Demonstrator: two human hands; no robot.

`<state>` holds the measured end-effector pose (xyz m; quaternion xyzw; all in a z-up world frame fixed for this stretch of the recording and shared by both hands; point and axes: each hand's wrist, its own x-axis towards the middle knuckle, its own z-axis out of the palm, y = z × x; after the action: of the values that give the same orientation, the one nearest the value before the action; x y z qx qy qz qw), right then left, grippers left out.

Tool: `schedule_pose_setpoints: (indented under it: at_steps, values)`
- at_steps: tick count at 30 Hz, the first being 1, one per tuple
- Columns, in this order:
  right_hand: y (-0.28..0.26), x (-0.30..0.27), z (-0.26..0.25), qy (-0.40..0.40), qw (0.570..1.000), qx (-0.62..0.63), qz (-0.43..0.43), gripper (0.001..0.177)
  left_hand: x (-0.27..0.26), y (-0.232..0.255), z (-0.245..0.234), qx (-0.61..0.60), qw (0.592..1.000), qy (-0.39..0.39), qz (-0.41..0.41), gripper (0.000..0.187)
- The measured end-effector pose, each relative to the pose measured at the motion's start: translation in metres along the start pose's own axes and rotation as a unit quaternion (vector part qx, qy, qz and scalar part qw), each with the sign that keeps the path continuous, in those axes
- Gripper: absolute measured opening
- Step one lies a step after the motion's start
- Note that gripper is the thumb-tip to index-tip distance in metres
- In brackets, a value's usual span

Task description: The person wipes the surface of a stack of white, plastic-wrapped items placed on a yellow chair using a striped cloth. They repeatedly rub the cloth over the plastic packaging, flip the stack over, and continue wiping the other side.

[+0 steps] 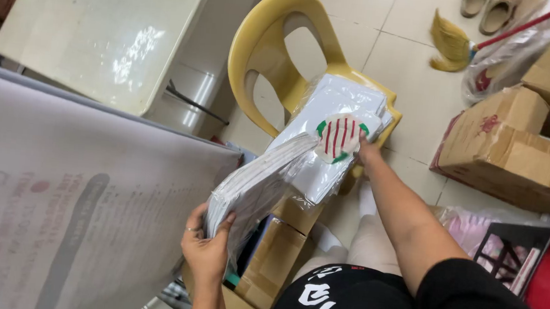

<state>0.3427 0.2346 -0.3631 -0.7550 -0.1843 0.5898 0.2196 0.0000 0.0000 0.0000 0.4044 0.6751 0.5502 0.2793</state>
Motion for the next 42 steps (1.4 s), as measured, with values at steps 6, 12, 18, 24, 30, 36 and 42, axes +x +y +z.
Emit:
schedule_pose_setpoints:
  at_steps: [6,12,18,24,30,36,42]
  values:
    - [0.048,-0.132,-0.037,-0.202,0.949,-0.192,-0.151,0.081,0.009,0.025,0.016,-0.036,0.997,-0.064,0.002,0.043]
    - [0.055,-0.14,-0.072,-0.27,0.909,0.078,-0.307,0.106,0.003,0.054,0.054,-0.067,0.98,-0.188,0.02,0.044]
    - [0.076,-0.195,-0.181,-0.162,0.935,0.089,-0.302,0.08,0.003,0.064,0.117,-0.114,0.956,-0.27,0.029,0.04]
    - [0.148,-0.267,-0.288,-0.024,0.893,0.257,-0.368,0.071,-0.063,0.073,0.197,-0.166,0.923,-0.344,-0.051,0.038]
    - [0.212,-0.397,-0.428,0.049,0.897,0.319,-0.302,0.082,-0.152,0.031,0.293,-0.193,0.855,-0.411,-0.251,0.048]
    - [0.319,-0.503,-0.509,0.191,0.929,0.228,-0.22,0.082,-0.282,0.0,0.378,-0.196,0.712,-0.545,-0.397,0.041]
    - [0.398,-0.555,-0.521,0.349,0.872,0.253,-0.232,0.073,-0.383,-0.053,0.454,-0.183,0.621,-0.65,-0.398,0.046]
